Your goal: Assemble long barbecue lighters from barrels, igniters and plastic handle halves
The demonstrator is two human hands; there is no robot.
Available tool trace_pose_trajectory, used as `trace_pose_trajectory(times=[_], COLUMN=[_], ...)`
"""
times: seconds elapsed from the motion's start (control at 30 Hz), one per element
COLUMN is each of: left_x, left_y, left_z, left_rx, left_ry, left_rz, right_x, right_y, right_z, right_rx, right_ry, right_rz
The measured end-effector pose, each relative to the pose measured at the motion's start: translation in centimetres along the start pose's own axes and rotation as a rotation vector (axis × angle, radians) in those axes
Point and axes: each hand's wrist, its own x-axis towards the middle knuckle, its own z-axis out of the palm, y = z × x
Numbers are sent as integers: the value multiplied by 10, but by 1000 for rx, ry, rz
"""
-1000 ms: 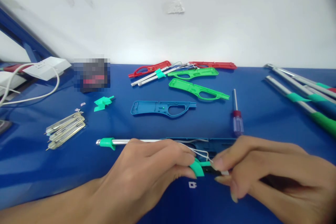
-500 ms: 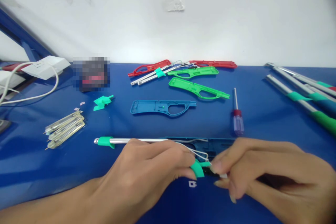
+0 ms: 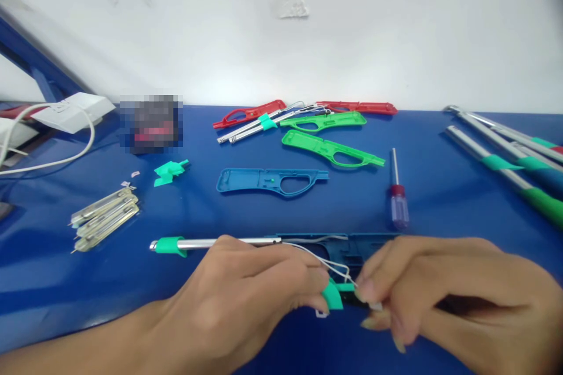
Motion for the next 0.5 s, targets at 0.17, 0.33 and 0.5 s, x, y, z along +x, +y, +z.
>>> trace_pose_trajectory(times=[0.17, 0.33, 0.5], left_x=[1, 2, -1], left_y=[0, 0, 0], left_z=[1, 0, 1], left_rx=[-36, 0, 4], left_ry=[-3, 9, -10], left_rz=[-12, 10, -2], right_x=[5, 4, -1], right_y=[-3, -6, -6], right_z=[2, 5, 12], right_rx=[-45, -3, -139], right_ry=[53, 106, 220], right_rz=[-19, -29, 23])
